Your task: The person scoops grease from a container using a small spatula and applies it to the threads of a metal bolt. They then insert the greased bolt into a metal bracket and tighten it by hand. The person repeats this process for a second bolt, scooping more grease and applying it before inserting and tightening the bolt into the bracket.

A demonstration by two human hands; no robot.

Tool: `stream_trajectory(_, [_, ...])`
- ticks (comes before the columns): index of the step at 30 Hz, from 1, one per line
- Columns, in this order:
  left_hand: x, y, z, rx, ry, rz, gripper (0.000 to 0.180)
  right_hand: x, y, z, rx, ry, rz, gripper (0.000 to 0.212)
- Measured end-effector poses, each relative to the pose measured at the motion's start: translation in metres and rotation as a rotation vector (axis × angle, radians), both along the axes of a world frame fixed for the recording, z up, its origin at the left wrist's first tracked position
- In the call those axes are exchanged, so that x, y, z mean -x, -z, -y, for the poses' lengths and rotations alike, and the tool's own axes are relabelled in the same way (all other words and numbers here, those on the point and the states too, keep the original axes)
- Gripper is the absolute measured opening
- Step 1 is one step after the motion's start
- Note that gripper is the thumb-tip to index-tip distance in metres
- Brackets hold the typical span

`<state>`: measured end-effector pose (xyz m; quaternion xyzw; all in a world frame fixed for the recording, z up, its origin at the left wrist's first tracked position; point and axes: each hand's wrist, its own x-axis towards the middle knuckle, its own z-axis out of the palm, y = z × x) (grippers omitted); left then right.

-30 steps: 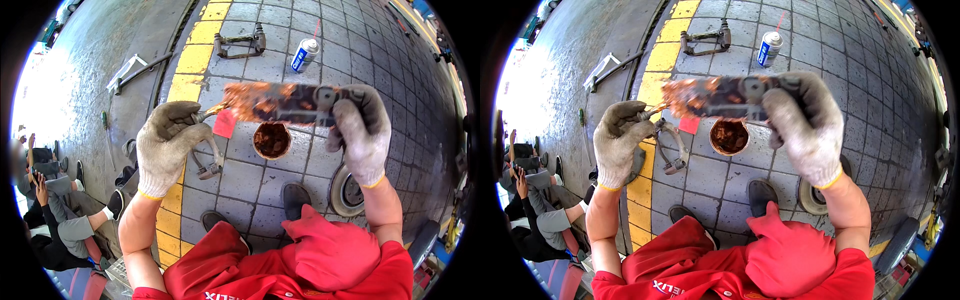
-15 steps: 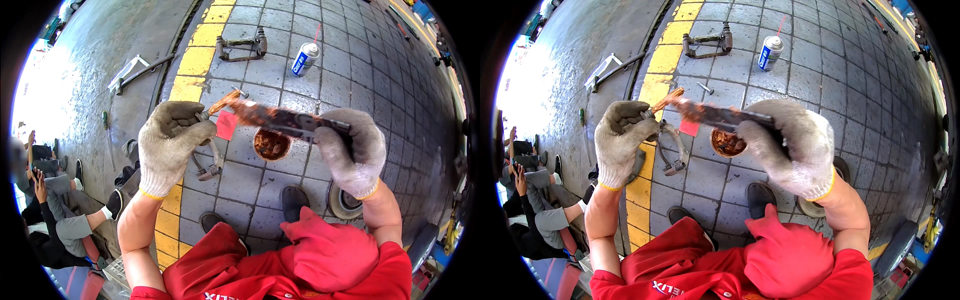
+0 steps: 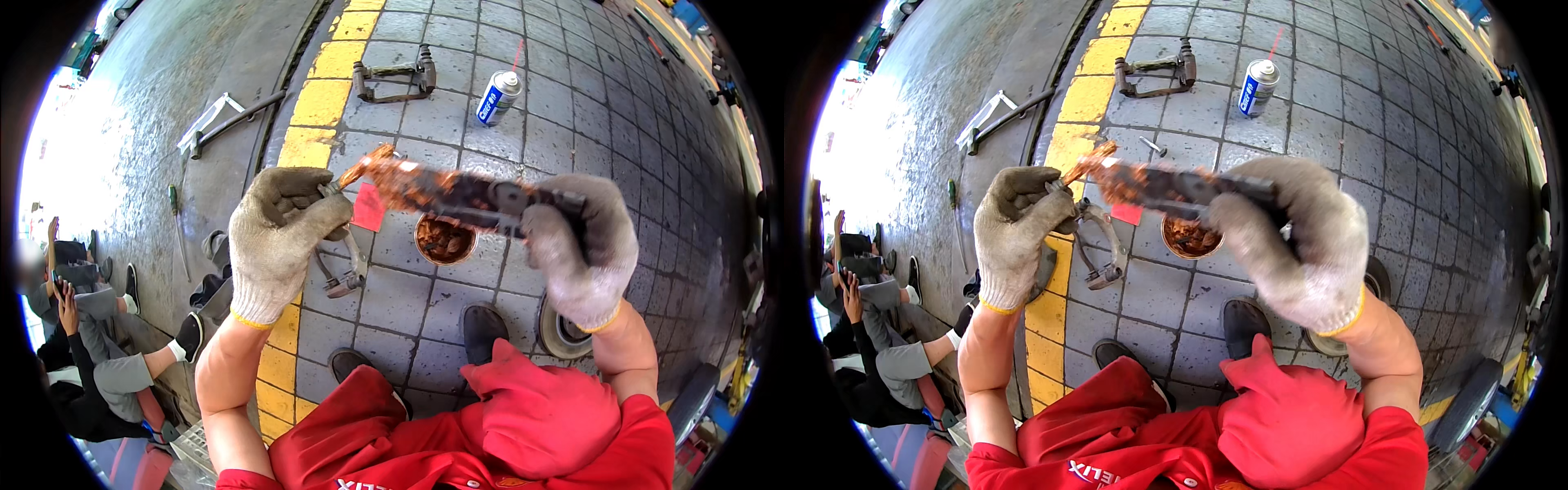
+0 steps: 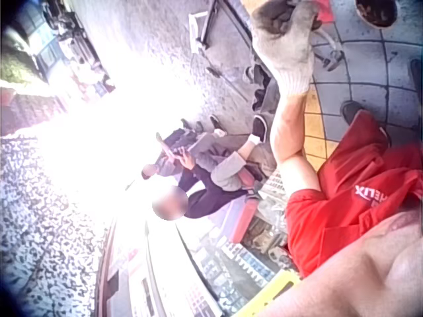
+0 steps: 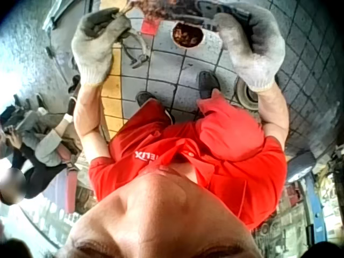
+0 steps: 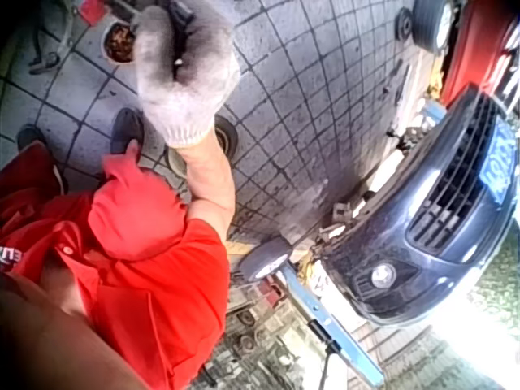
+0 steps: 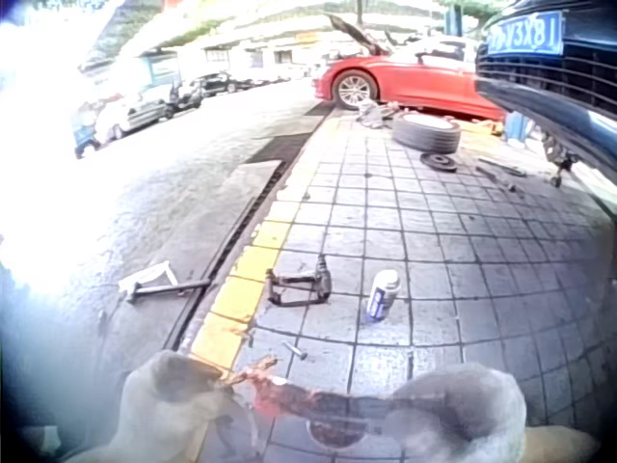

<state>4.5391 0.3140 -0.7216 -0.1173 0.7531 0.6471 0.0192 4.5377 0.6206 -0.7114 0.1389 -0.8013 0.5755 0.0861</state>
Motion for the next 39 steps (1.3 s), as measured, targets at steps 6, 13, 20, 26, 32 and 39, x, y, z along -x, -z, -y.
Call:
stream_trajectory(6, [-0.001, -0.003, 0.0, -0.064, -0.012, 0.024, 0.028, 0.005, 0.002, -0.001, 0.049, 0.125, 0.094, 0.016])
stream_trajectory(13, [-0.001, 0.0, -0.005, -0.161, -0.024, 0.016, 0.035, 0.001, 0.001, 0.006, 0.001, -0.054, 0.027, 0.015])
stream_trajectory(20, [-0.001, 0.007, -0.002, -0.257, -0.033, 0.055, 0.03, -0.001, 0.003, 0.0, 0.113, 0.066, 0.07, 0.015])
stream_trajectory(26, [0.0, 0.012, -0.001, -0.424, -0.037, 0.131, 0.033, 0.003, -0.001, -0.001, 0.04, 0.032, 0.081, 0.016])
stream_trajectory(32, [0.002, 0.024, 0.01, -0.548, 0.003, 0.138, 0.03, 0.001, 0.006, -0.002, 0.028, -0.028, 0.002, 0.018])
stream_trajectory(39, [0.003, 0.023, 0.012, -0.582, -0.012, 0.171, 0.031, 0.001, 0.003, -0.002, 0.207, 0.134, 0.128, 0.019])
